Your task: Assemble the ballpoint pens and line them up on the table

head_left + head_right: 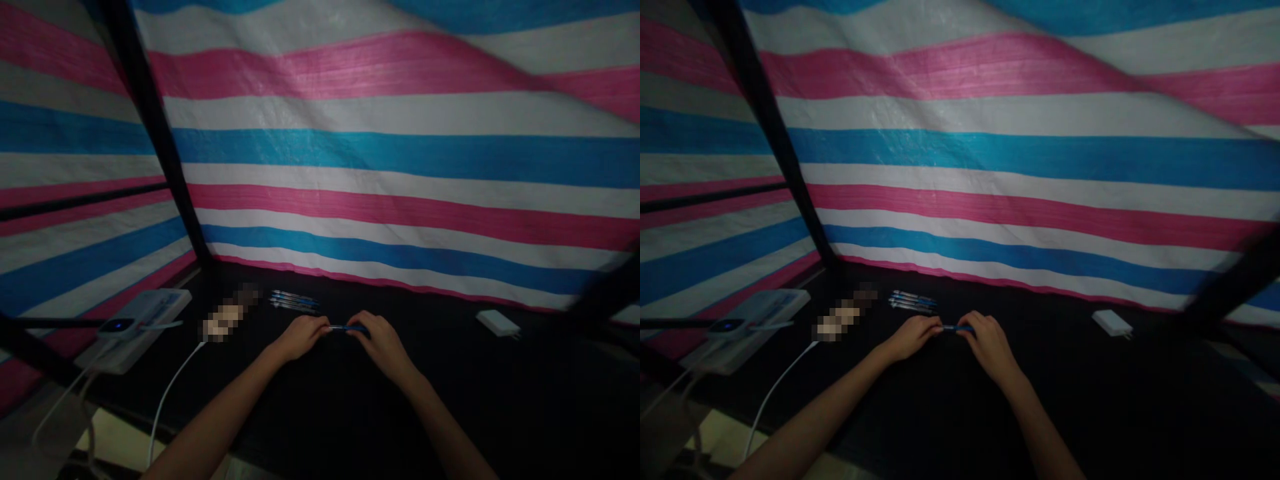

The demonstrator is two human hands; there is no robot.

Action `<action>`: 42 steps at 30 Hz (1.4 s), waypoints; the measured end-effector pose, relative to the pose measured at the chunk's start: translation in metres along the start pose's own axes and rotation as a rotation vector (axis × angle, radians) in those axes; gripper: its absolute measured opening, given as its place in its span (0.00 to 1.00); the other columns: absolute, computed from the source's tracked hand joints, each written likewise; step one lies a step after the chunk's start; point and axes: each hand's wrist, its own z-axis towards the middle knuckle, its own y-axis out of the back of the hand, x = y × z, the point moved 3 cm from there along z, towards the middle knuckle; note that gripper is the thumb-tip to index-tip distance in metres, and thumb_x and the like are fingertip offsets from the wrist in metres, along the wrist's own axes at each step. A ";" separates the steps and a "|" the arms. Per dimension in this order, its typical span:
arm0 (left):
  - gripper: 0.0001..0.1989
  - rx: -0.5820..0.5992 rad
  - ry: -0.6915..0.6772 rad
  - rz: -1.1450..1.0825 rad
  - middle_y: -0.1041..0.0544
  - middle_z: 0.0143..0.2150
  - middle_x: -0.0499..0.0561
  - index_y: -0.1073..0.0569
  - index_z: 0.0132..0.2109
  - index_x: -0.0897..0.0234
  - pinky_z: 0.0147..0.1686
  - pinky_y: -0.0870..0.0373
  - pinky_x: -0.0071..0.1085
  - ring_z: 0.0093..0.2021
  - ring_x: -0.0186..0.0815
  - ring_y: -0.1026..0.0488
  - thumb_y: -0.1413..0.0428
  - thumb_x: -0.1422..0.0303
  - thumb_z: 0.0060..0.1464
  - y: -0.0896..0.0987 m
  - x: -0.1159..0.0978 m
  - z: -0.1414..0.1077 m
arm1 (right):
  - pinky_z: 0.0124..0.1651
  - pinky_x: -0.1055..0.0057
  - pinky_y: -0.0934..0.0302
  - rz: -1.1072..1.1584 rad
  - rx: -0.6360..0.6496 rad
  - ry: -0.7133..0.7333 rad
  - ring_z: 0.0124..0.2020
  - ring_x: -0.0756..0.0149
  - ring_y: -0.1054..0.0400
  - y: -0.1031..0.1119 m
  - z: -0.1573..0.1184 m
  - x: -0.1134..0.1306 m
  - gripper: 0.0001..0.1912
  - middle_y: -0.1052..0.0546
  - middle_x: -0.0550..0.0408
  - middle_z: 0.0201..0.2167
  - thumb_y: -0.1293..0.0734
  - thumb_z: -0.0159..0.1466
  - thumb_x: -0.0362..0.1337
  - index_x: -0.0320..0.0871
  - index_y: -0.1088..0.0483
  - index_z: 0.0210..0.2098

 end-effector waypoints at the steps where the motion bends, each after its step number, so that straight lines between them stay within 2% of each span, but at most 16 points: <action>1: 0.11 0.002 -0.005 0.010 0.28 0.33 0.48 0.33 0.39 0.63 0.34 0.41 0.25 0.34 0.33 0.31 0.59 0.65 0.61 0.000 -0.001 0.000 | 0.40 0.66 0.43 -0.023 0.005 -0.011 0.35 0.65 0.34 0.000 0.000 0.001 0.06 0.28 0.56 0.33 0.42 0.62 0.36 0.46 0.34 0.35; 6: 0.12 -0.005 -0.004 0.024 0.28 0.33 0.48 0.33 0.39 0.63 0.34 0.41 0.25 0.35 0.34 0.31 0.59 0.64 0.61 0.001 -0.002 0.000 | 0.41 0.68 0.44 -0.040 0.002 0.040 0.41 0.66 0.35 -0.004 -0.001 0.006 0.09 0.29 0.54 0.41 0.40 0.60 0.36 0.45 0.37 0.41; 11: 0.12 -0.005 -0.020 0.013 0.28 0.33 0.48 0.33 0.39 0.63 0.33 0.41 0.25 0.34 0.33 0.31 0.59 0.64 0.61 0.001 -0.002 0.000 | 0.42 0.65 0.44 -0.123 -0.004 0.066 0.38 0.65 0.33 -0.010 0.000 0.004 0.07 0.27 0.54 0.36 0.42 0.62 0.34 0.45 0.34 0.38; 14: 0.11 -0.023 -0.025 -0.010 0.28 0.34 0.48 0.33 0.39 0.63 0.34 0.41 0.25 0.35 0.34 0.31 0.59 0.65 0.61 0.001 -0.001 0.000 | 0.42 0.66 0.42 -0.021 -0.056 0.053 0.38 0.65 0.34 -0.010 0.000 0.000 0.08 0.28 0.52 0.37 0.41 0.61 0.35 0.44 0.36 0.40; 17: 0.11 -0.019 -0.021 -0.035 0.29 0.33 0.48 0.33 0.38 0.63 0.33 0.41 0.25 0.34 0.33 0.31 0.58 0.65 0.61 0.002 -0.001 0.000 | 0.39 0.70 0.40 0.125 -0.052 0.070 0.37 0.66 0.34 -0.010 0.001 -0.002 0.07 0.30 0.53 0.36 0.40 0.60 0.34 0.44 0.36 0.38; 20: 0.11 -0.011 -0.018 -0.041 0.29 0.33 0.48 0.33 0.39 0.63 0.33 0.41 0.25 0.34 0.33 0.31 0.58 0.65 0.61 0.003 -0.003 0.000 | 0.41 0.67 0.40 0.091 -0.039 0.035 0.36 0.65 0.34 -0.009 0.000 -0.004 0.05 0.29 0.54 0.33 0.40 0.61 0.36 0.44 0.34 0.35; 23: 0.11 -0.033 -0.024 -0.038 0.29 0.34 0.48 0.33 0.39 0.63 0.34 0.41 0.25 0.35 0.34 0.31 0.58 0.65 0.60 0.004 -0.004 0.000 | 0.43 0.63 0.42 0.024 -0.051 0.002 0.37 0.63 0.34 -0.007 0.000 -0.003 0.08 0.28 0.54 0.36 0.41 0.61 0.38 0.45 0.34 0.38; 26: 0.11 -0.053 -0.017 -0.034 0.28 0.34 0.48 0.33 0.39 0.63 0.34 0.41 0.26 0.35 0.34 0.31 0.58 0.65 0.60 0.004 -0.003 0.000 | 0.42 0.66 0.41 0.094 -0.074 0.054 0.40 0.64 0.35 -0.006 0.000 0.000 0.10 0.30 0.52 0.39 0.40 0.60 0.36 0.44 0.36 0.42; 28: 0.12 -0.050 -0.019 -0.037 0.28 0.33 0.48 0.33 0.39 0.63 0.34 0.40 0.26 0.34 0.34 0.31 0.58 0.64 0.61 0.002 -0.003 0.000 | 0.42 0.66 0.41 0.101 -0.073 0.081 0.39 0.64 0.35 -0.007 0.000 -0.001 0.07 0.30 0.52 0.36 0.40 0.61 0.35 0.44 0.35 0.39; 30: 0.12 -0.051 -0.031 -0.028 0.29 0.34 0.48 0.33 0.40 0.63 0.35 0.40 0.26 0.35 0.34 0.31 0.59 0.65 0.61 0.002 -0.004 0.000 | 0.42 0.66 0.42 0.084 -0.057 0.055 0.37 0.64 0.34 -0.008 0.001 -0.003 0.07 0.29 0.53 0.33 0.42 0.62 0.36 0.43 0.33 0.35; 33: 0.11 -0.083 -0.059 0.007 0.29 0.36 0.50 0.32 0.39 0.64 0.39 0.40 0.29 0.39 0.35 0.33 0.57 0.65 0.60 0.006 -0.006 -0.001 | 0.40 0.67 0.41 0.125 -0.042 -0.049 0.35 0.64 0.33 -0.010 0.001 -0.007 0.10 0.27 0.53 0.33 0.43 0.62 0.39 0.43 0.31 0.34; 36: 0.12 -0.160 -0.064 -0.089 0.31 0.42 0.52 0.34 0.45 0.64 0.43 0.40 0.30 0.43 0.35 0.35 0.56 0.64 0.59 0.013 -0.007 -0.001 | 0.40 0.68 0.40 0.162 -0.046 -0.115 0.35 0.64 0.32 -0.010 0.002 -0.010 0.12 0.25 0.52 0.33 0.43 0.62 0.40 0.43 0.30 0.34; 37: 0.13 -0.156 -0.056 -0.155 0.30 0.41 0.51 0.35 0.47 0.64 0.43 0.39 0.29 0.42 0.34 0.34 0.57 0.64 0.60 0.014 -0.006 -0.001 | 0.40 0.68 0.41 0.154 -0.054 -0.124 0.36 0.64 0.32 -0.009 0.002 -0.010 0.12 0.25 0.53 0.34 0.43 0.62 0.41 0.43 0.30 0.34; 39: 0.15 -0.071 -0.034 -0.258 0.29 0.36 0.50 0.34 0.45 0.66 0.38 0.37 0.27 0.36 0.31 0.32 0.61 0.64 0.62 0.013 -0.004 0.000 | 0.41 0.68 0.41 0.105 -0.062 -0.127 0.36 0.63 0.32 -0.008 0.002 -0.010 0.12 0.25 0.53 0.35 0.43 0.61 0.41 0.43 0.29 0.34; 41: 0.16 0.015 -0.036 -0.237 0.28 0.31 0.49 0.31 0.40 0.67 0.34 0.37 0.25 0.31 0.30 0.31 0.61 0.65 0.62 0.009 -0.002 0.000 | 0.40 0.68 0.42 0.025 -0.058 -0.121 0.36 0.63 0.32 -0.008 0.002 -0.010 0.13 0.25 0.53 0.35 0.43 0.62 0.41 0.44 0.29 0.34; 42: 0.15 0.011 -0.045 -0.178 0.28 0.31 0.50 0.31 0.39 0.67 0.34 0.37 0.26 0.31 0.31 0.31 0.59 0.65 0.61 0.007 -0.001 0.000 | 0.39 0.68 0.43 -0.020 -0.055 -0.127 0.35 0.63 0.32 -0.008 0.001 -0.010 0.13 0.25 0.53 0.34 0.44 0.62 0.41 0.44 0.29 0.34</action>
